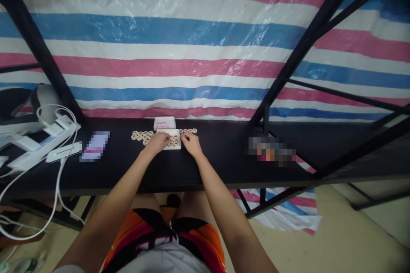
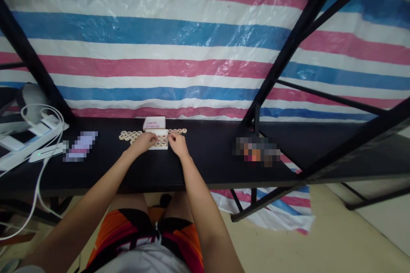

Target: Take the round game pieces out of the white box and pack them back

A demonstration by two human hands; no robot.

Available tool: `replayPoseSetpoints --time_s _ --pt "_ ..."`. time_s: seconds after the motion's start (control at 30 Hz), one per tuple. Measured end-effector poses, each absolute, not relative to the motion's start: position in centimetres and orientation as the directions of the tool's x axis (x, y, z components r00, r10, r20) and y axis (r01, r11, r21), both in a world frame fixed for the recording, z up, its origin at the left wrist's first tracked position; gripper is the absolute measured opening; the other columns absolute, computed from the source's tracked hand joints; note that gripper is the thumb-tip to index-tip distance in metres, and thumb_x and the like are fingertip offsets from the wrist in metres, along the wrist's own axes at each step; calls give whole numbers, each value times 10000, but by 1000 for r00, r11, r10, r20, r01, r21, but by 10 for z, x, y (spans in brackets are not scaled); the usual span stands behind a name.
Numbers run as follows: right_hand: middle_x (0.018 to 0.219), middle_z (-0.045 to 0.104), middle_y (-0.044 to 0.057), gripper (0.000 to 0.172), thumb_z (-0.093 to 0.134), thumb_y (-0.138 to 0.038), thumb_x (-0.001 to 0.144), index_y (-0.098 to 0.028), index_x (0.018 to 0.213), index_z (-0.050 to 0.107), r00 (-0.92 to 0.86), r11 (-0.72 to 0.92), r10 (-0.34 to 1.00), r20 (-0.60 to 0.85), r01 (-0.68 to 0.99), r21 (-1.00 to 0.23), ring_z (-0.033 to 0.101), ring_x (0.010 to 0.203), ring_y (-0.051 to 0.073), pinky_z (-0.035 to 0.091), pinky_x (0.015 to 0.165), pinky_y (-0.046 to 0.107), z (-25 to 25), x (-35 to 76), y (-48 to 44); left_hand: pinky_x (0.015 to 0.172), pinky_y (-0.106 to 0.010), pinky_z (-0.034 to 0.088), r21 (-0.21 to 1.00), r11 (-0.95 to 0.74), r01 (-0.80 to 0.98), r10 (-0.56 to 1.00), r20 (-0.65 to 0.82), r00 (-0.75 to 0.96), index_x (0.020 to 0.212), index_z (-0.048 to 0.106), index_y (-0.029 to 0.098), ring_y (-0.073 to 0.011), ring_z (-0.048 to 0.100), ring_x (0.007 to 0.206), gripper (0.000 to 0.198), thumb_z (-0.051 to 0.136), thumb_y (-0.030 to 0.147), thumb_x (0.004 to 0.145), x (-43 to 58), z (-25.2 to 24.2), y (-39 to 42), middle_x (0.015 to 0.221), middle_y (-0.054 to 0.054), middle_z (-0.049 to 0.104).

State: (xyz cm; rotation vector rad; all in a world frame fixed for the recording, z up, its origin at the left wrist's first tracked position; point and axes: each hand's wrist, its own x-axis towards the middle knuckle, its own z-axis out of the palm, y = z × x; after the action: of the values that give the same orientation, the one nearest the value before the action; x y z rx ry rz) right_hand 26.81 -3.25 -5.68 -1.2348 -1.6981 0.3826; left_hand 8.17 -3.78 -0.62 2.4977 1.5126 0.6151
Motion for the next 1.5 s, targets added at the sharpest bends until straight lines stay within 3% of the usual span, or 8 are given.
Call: replayPoseSetpoints --time_s 0.13,0.27,0.43,0.63,1.0,1.13,1.27,1.5 --pt "674 606 10 266 463 -336 823 -205 678 643 -21 434 860 510 557 -708 516 634 148 406 661 257 -56 268 -33 782 -321 436 216 -500 839 857 264 442 749 700 189 -225 634 782 271 468 281 852 77 -6 -37 761 -90 697" --pt "706 625 15 249 476 -320 821 -201 696 656 -25 432 863 504 552 -713 528 646 147 407 669 259 -57 268 -33 779 -308 441 267 -528 806 840 306 448 740 693 189 -214 622 801 364 410 362 890 59 -6 -38 799 -88 691" --pt "741 650 18 244 474 -313 825 -201 719 663 -43 420 877 479 555 -718 540 653 147 419 688 266 -57 268 -34 870 -350 448 356 -369 859 882 427 202 886 700 194 -234 603 917 314 417 327 876 17 -20 -39 959 -98 680" --pt "721 655 13 241 474 -320 801 -200 730 672 -43 396 893 448 547 -737 549 650 149 418 682 260 -57 269 -35 928 -356 452 419 -268 867 922 372 105 915 691 217 -222 585 1006 248 460 239 829 -6 -39 -45 1048 -73 657" --pt "740 659 11 218 476 -263 810 -191 767 677 -62 364 913 404 576 -732 569 664 150 427 686 268 -56 270 -36 831 -368 475 310 -188 932 951 294 94 919 651 224 -276 583 987 199 578 286 745 2 -30 -57 1024 -90 641" --pt "863 645 72 204 476 -241 852 -185 852 672 -178 497 824 538 682 -536 576 846 207 438 828 332 -47 260 -47 869 -344 459 408 -259 876 911 404 82 940 646 207 -241 581 981 198 560 284 780 4 -31 -55 1019 -83 646" --pt "1035 608 121 266 464 -271 903 -184 1093 629 -406 671 669 622 689 -272 533 1015 244 394 959 392 -38 243 -59 884 -331 452 477 -512 715 807 552 210 941 635 197 -192 591 931 207 525 346 848 20 -32 -56 973 -58 653" --pt "1120 601 117 324 423 -256 939 -190 1238 531 -550 797 536 640 580 -169 545 1040 232 437 948 401 -38 235 -63 796 -317 479 523 -691 500 711 615 340 793 591 184 -169 605 846 221 557 395 851 41 -32 -65 946 -58 671"
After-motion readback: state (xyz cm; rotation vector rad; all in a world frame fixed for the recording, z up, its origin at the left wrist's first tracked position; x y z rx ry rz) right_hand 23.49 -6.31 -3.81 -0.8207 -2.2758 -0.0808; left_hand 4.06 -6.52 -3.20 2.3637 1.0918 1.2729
